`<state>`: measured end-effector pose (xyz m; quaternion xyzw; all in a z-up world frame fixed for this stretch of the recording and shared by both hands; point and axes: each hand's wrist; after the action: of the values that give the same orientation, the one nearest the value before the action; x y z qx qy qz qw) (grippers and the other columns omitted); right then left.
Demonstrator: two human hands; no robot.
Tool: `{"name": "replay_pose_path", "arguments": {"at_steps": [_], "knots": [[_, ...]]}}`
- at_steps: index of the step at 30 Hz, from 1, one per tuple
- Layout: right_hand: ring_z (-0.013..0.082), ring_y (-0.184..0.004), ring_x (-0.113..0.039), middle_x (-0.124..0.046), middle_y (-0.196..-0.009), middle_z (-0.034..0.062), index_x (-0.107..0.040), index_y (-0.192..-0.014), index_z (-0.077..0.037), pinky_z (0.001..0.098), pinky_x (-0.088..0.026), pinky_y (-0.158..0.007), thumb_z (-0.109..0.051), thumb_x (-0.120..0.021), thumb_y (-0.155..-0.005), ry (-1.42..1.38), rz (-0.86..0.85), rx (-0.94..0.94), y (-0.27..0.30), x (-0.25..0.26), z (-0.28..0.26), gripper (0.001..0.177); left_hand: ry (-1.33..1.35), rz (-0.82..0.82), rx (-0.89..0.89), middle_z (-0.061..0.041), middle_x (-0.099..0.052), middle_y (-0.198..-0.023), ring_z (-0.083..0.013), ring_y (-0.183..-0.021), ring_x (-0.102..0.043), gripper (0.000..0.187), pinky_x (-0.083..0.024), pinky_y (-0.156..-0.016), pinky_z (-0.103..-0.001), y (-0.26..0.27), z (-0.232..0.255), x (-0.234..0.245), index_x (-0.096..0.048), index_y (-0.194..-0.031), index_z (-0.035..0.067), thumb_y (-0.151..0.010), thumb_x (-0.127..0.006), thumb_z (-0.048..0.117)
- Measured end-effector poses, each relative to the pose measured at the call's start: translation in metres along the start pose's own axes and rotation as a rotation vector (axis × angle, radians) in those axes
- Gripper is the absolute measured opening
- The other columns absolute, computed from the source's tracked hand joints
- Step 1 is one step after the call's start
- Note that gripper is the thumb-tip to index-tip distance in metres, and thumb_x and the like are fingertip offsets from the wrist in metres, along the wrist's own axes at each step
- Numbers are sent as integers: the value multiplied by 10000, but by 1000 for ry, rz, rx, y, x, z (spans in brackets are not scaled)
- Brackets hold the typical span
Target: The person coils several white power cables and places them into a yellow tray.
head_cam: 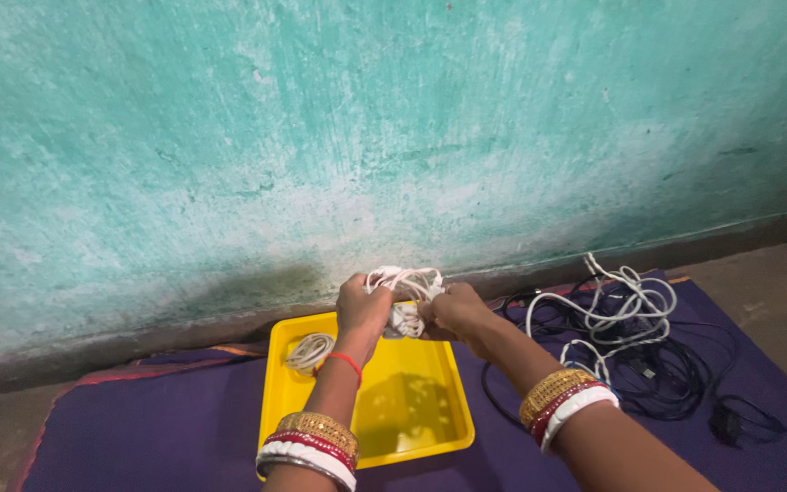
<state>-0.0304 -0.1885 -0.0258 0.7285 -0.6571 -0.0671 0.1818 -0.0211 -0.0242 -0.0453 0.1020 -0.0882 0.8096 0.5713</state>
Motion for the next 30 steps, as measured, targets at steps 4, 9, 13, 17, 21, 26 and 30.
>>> {"name": "replay_pose_path", "arguments": {"at_steps": [4,9,13,17,21,26,30], "knots": [[195,-830,-728,-742,-990,127,-695,-1093,5,321,-642,-726,-41,-611,-947,-4,-115,-85,-9,-15,13,175,102,-36,186,-181,-741,-854,-298,-770,-690,356,-512,-684,-422,0,-11,19,-739,-889,-80,-744,-720,245],[194,-827,-734,-749,-994,114,-671,-1129,-18,327,-635,-717,-27,-577,-958,-10,-117,-78,-26,-40,23,195,27,8,284,-217,-759,-964,-364,-887,-706,528,-514,-780,-453,6,-2,37,-765,-984,-20,-775,-609,440],[197,-809,-725,-751,-972,101,-692,-1129,-11,339,-633,-727,0,-577,-946,-18,-99,-48,-42,-52,37,216,-83,84,299,-254,-682,-1153,-428,-1104,-617,591,-464,-935,-484,1,-8,34,-762,-1087,32,-781,-600,511],[200,-812,-721,-750,-982,100,-690,-1125,-13,356,-625,-724,23,-579,-930,-27,-99,-29,-56,-57,51,228,-147,72,211,-214,-699,-1214,-495,-1152,-532,569,-383,-1025,-500,-6,-27,30,-805,-1082,95,-814,-523,510],[211,-840,-744,-747,-1024,99,-666,-1172,-36,362,-638,-736,39,-575,-914,-57,-46,-74,-69,-64,61,284,-60,161,383,-275,-715,-1179,-453,-1132,-640,605,-475,-982,-502,-14,-42,16,-766,-1073,23,-780,-581,520],[227,-880,-750,-744,-1059,118,-625,-1246,-8,373,-652,-744,40,-570,-918,-82,-16,-130,-88,-74,81,336,-196,164,426,-229,-709,-1171,-420,-1138,-654,593,-483,-972,-514,-29,-68,-1,-715,-1134,45,-753,-615,488],[250,-872,-743,-721,-1069,130,-603,-1301,-2,383,-658,-728,45,-593,-905,-105,39,-126,-103,-85,98,399,-246,172,355,-239,-660,-1246,-424,-1183,-615,626,-467,-989,-523,-35,-92,-9,-681,-1205,65,-769,-619,509]]}}
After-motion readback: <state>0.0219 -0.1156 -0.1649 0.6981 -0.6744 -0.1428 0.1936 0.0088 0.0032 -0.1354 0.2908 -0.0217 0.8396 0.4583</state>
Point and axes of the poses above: each hand's wrist, its own y-axis away from the middle knuckle, its own x-axis out of the back of the hand, z = x × y
